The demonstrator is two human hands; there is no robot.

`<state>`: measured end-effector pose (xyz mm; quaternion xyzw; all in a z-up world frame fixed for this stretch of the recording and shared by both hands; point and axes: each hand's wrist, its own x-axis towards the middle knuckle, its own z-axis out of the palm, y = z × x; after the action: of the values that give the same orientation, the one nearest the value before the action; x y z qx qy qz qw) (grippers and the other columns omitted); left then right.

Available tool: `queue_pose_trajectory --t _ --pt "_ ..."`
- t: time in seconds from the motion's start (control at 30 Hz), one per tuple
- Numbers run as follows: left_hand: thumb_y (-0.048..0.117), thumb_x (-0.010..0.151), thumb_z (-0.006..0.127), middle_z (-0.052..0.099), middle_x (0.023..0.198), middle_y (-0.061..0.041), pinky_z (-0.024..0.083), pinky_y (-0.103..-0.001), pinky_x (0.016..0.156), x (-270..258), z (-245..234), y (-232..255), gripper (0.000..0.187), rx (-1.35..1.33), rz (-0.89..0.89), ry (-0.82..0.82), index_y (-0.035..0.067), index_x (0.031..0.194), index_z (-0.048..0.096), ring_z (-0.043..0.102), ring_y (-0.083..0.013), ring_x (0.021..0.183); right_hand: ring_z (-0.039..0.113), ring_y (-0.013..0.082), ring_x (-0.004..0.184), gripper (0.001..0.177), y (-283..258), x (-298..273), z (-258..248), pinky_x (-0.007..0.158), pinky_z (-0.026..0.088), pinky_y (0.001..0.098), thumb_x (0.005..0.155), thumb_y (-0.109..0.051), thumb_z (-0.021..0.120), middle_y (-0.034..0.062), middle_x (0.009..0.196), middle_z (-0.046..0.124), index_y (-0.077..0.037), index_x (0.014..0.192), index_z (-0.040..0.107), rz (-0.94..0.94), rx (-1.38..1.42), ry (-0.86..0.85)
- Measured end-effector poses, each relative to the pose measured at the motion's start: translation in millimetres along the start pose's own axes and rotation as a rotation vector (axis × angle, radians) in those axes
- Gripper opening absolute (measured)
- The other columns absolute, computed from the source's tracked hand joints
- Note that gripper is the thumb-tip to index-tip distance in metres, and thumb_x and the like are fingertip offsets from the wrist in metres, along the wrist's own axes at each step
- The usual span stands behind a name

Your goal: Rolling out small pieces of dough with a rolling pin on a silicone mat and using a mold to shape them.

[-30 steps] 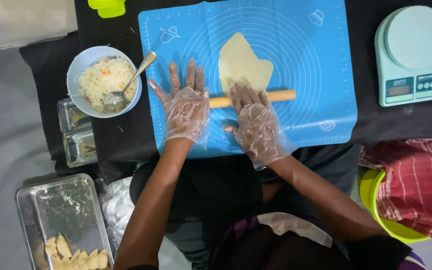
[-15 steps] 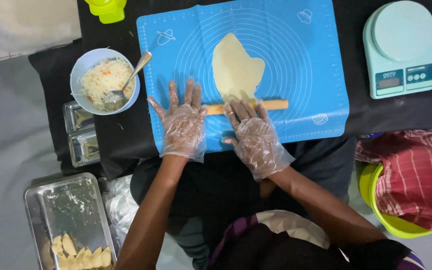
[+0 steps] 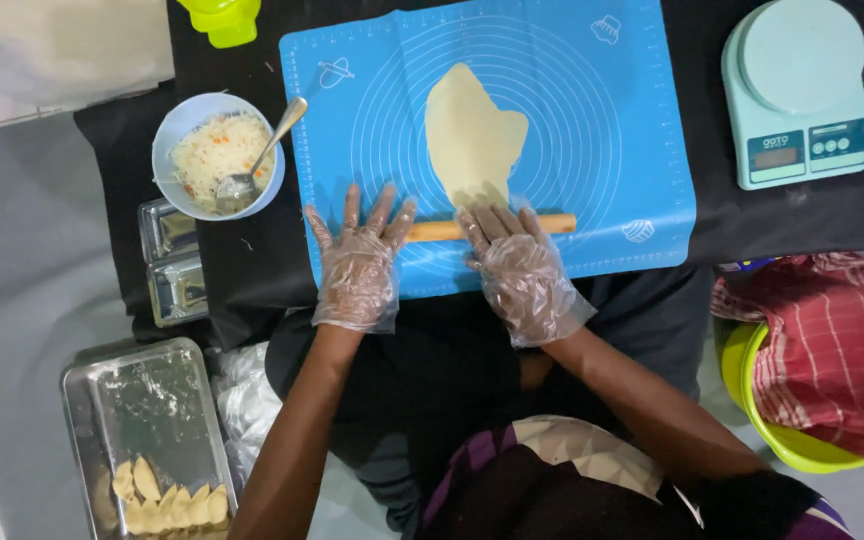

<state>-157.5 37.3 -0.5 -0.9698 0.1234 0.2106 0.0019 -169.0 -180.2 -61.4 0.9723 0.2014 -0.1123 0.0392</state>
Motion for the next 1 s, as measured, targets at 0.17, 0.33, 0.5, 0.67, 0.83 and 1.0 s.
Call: queue_pose_trajectory --t 0.17,0.33,0.5,0.67,0.83,1.0 --pt "0.009 0.096 0.056 0.013 0.174 0.002 -0.005 -0.078 0.118 -4 24 -6 0.082 0.034 0.040 -0.003 0.036 0.164 0.020 0.006 -0.0395 0.158 0.032 0.0262 0.153 0.054 -5 -22 13 0.124 0.019 0.0517 0.109 -0.036 0.038 0.0002 0.166 0.036 -0.026 0.162 0.032 -0.030 -0.053 0.005" --pt "0.015 0.086 0.067 0.023 0.171 0.000 0.002 -0.073 0.123 6 87 -29 0.092 0.091 0.148 0.175 0.034 0.165 0.023 0.015 -0.0415 0.156 0.032 0.0207 0.153 0.058 1 -38 25 0.124 0.021 0.0481 0.102 -0.022 0.042 -0.0091 0.168 0.031 -0.032 0.159 0.035 -0.046 -0.063 0.050" --pt "0.020 0.073 0.075 0.040 0.162 0.000 0.017 -0.064 0.128 6 107 -42 0.096 0.093 0.254 0.390 0.029 0.160 0.037 0.031 -0.0438 0.150 0.041 0.0150 0.148 0.056 10 -43 37 0.121 0.026 0.0417 0.100 -0.021 0.048 -0.0139 0.164 0.040 -0.035 0.155 0.044 -0.059 -0.004 0.205" --pt "0.011 0.077 0.068 0.061 0.135 -0.007 0.038 -0.056 0.120 6 90 -37 0.075 0.126 0.296 0.603 0.016 0.151 0.054 0.053 -0.0367 0.134 0.074 0.0246 0.092 0.030 25 -43 6 0.091 0.055 0.0434 0.092 -0.017 0.067 0.0025 0.102 0.075 -0.017 0.122 0.072 -0.144 0.058 0.720" --pt "0.007 0.079 0.067 0.059 0.120 -0.005 0.038 -0.057 0.118 36 98 -46 0.073 0.193 0.392 0.789 0.023 0.150 0.056 0.059 -0.0304 0.118 0.072 0.0264 0.075 0.021 29 -23 8 0.081 0.057 0.0415 0.091 -0.027 0.074 0.0049 0.080 0.072 -0.018 0.111 0.076 0.007 0.091 0.724" --pt "0.013 0.088 0.055 0.050 0.131 -0.002 0.020 -0.052 0.128 85 98 -48 0.075 0.175 0.348 0.705 0.031 0.160 0.040 0.049 -0.0239 0.132 0.073 0.0354 0.076 0.042 25 -4 -17 0.059 0.058 0.0357 0.093 -0.059 0.073 0.0073 0.076 0.075 -0.019 0.095 0.083 0.496 0.928 0.409"
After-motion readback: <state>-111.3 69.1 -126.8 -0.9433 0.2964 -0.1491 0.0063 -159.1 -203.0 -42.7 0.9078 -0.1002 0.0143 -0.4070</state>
